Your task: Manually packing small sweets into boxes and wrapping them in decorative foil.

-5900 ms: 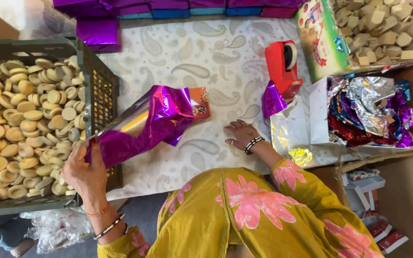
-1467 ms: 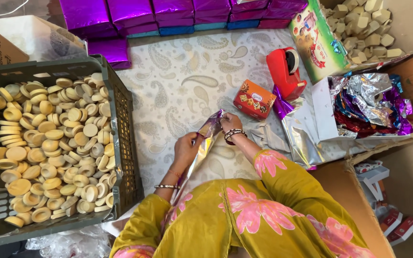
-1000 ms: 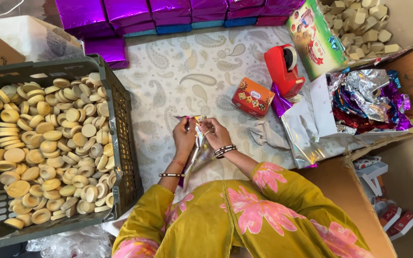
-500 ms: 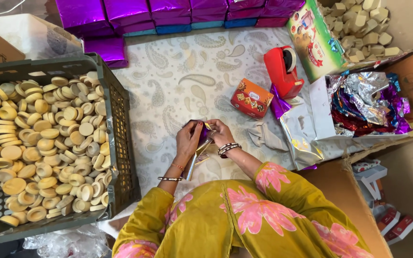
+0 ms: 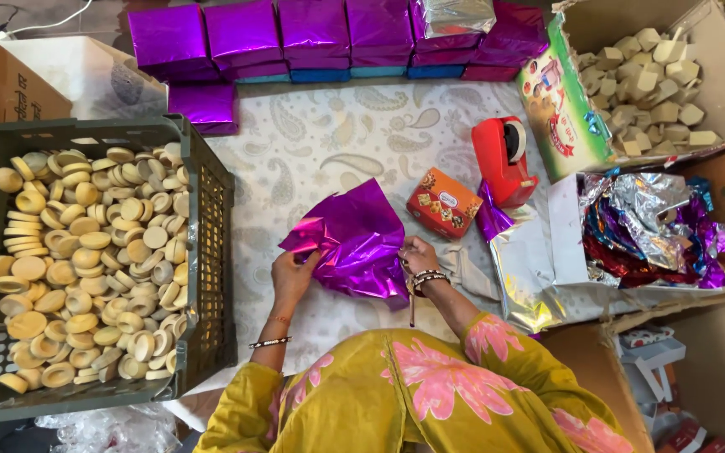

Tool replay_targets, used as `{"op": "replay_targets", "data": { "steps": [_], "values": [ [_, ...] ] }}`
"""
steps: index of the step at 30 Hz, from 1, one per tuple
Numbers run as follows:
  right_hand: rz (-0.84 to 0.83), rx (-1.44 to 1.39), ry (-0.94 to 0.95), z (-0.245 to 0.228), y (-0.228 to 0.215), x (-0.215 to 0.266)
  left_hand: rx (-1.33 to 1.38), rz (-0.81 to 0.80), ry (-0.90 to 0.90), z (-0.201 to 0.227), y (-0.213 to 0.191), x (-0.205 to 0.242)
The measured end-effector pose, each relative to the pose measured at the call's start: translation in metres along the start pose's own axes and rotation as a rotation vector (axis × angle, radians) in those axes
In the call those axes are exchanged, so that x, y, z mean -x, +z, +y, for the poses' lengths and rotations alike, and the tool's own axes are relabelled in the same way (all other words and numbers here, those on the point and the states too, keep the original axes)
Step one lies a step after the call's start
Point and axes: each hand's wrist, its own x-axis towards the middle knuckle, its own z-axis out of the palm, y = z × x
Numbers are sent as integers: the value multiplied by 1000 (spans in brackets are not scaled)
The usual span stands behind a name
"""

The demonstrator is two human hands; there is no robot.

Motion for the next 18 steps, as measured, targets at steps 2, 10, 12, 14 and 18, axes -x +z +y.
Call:
{"op": "replay_targets", "data": {
  "steps": [2,10,12,14,18],
  "values": [
    [1,-9,-18,17,-12,-7,19,11,-55,-2,0,-1],
    [14,18,29,25,-25,-15,122,59,-264,15,0,-22],
    [-33,51,-68,44,-34,-31,32,105,-219,15,6,-33],
    [-79,62,-114,57,-40,-40,-13,182,-162,25,12,-28],
    [-131,83,-181,61,-42,-43,-243,447,174,71,23,1]
  ]
}}
